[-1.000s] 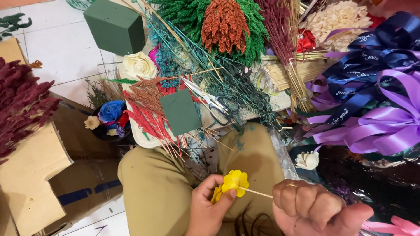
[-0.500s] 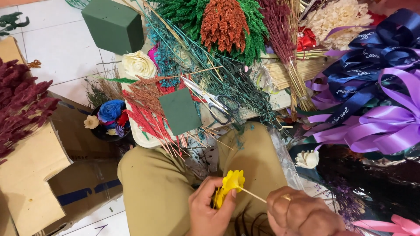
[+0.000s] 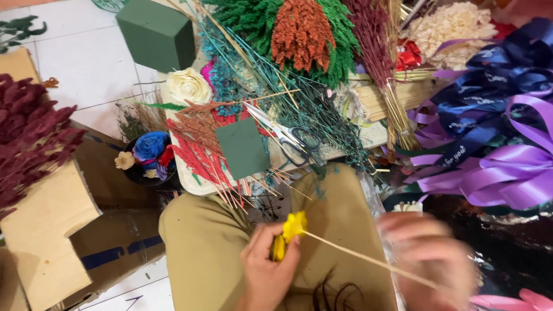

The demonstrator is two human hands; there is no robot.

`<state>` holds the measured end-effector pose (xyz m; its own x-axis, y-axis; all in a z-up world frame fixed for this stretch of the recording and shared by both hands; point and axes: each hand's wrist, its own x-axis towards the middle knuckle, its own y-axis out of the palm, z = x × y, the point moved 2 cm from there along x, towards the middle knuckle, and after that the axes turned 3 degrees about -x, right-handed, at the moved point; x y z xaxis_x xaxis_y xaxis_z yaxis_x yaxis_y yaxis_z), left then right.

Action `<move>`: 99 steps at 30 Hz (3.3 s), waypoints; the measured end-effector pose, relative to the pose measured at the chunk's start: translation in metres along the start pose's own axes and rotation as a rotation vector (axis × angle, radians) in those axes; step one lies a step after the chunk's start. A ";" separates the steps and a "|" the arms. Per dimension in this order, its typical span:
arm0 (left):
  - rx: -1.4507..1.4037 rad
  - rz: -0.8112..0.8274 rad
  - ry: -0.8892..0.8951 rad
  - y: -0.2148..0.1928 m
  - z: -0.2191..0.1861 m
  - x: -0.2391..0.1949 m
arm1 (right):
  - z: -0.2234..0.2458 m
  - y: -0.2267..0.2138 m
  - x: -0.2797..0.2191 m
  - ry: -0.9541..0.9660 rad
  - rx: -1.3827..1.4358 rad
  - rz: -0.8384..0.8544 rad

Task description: The person is assembling paper flowers by attaching them to wooden sticks and arranging them with various dried floral materials on a workspace.

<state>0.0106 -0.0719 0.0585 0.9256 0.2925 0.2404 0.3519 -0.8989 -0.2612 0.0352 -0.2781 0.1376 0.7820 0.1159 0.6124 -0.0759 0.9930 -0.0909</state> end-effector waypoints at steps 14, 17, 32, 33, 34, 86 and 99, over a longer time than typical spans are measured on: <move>-0.574 0.311 -0.648 -0.023 0.036 0.026 | -0.018 0.027 -0.018 0.364 -0.792 0.735; -0.783 0.158 -0.707 -0.017 0.058 0.034 | -0.024 0.037 -0.036 0.407 -0.814 0.858; -0.650 0.288 -0.702 0.010 0.032 0.028 | -0.009 0.058 -0.032 0.195 -0.768 0.977; -0.627 0.281 -0.661 0.010 0.032 0.028 | -0.009 0.058 -0.032 0.176 -0.762 1.006; -0.626 0.282 -0.662 0.010 0.030 0.027 | -0.010 0.059 -0.034 0.177 -0.761 1.005; -0.417 0.229 -1.057 -0.004 0.121 -0.010 | -0.171 0.123 0.153 0.187 -0.693 0.435; -0.670 0.231 -0.994 0.002 0.133 -0.011 | -0.199 0.111 0.048 0.671 -0.835 0.480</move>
<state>0.0197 -0.0332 -0.0692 0.7637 -0.0384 -0.6445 0.2949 -0.8673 0.4011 0.1874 -0.1674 0.0003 0.9718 0.1906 -0.1390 -0.2176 0.4976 -0.8397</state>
